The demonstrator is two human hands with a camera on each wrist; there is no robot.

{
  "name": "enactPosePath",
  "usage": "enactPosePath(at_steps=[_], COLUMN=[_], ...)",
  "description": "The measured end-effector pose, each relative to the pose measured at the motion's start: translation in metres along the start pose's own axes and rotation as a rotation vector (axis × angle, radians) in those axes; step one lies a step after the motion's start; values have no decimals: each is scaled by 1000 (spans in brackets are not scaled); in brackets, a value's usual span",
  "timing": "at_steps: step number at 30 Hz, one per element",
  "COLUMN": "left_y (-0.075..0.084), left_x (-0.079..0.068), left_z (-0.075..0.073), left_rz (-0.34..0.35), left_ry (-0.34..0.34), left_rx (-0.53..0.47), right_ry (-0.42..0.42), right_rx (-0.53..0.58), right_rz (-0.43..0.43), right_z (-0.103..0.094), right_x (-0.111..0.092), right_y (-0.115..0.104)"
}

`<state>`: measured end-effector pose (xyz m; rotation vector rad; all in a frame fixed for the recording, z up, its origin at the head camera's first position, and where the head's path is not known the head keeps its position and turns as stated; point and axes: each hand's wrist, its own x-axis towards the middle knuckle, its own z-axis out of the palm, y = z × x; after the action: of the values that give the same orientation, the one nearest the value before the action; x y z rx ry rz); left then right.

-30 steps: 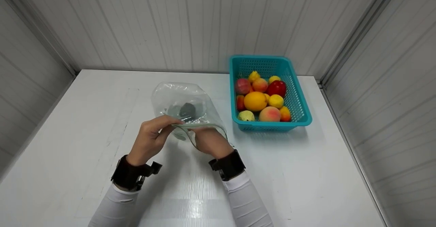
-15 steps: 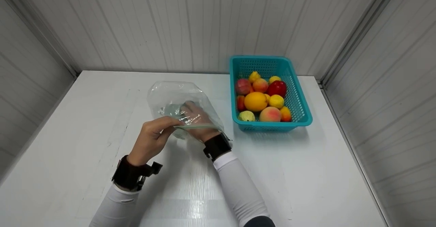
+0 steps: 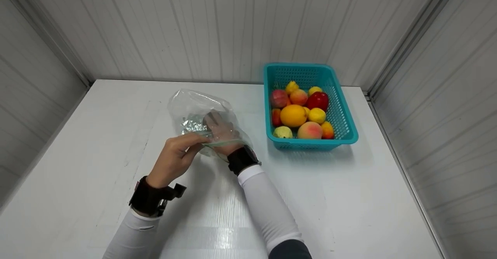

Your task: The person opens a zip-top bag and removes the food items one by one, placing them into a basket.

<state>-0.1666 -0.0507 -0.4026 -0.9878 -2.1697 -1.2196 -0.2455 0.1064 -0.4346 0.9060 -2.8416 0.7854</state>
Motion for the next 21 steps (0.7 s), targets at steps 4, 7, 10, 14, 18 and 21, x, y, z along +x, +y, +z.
enactPosePath(at_steps=[4,7,10,14,18,21], left_y=[0,0,0,0,1,1], left_x=[0,0,-1,-1,0,0], left_z=[0,0,-1,-2,-3,-4], left_rz=[-14,-28,-34,-37,-50,-66], left_ry=[-16,-23,-20,-16,-24,-29], left_rx=[-5,-10,-8,-5,-1,4], right_ry=[-56,-114,-143,-173,-180,-143], right_rx=[-18,-36,-95,-107,-69,-116], right_rz=[57,114,144,172,220,244], right_z=[-9,-12,-10,-4,-1,-1], right_x=[-1,1,5,10,15,16], right_y=[-14,-21,-22,-16,-13,-14])
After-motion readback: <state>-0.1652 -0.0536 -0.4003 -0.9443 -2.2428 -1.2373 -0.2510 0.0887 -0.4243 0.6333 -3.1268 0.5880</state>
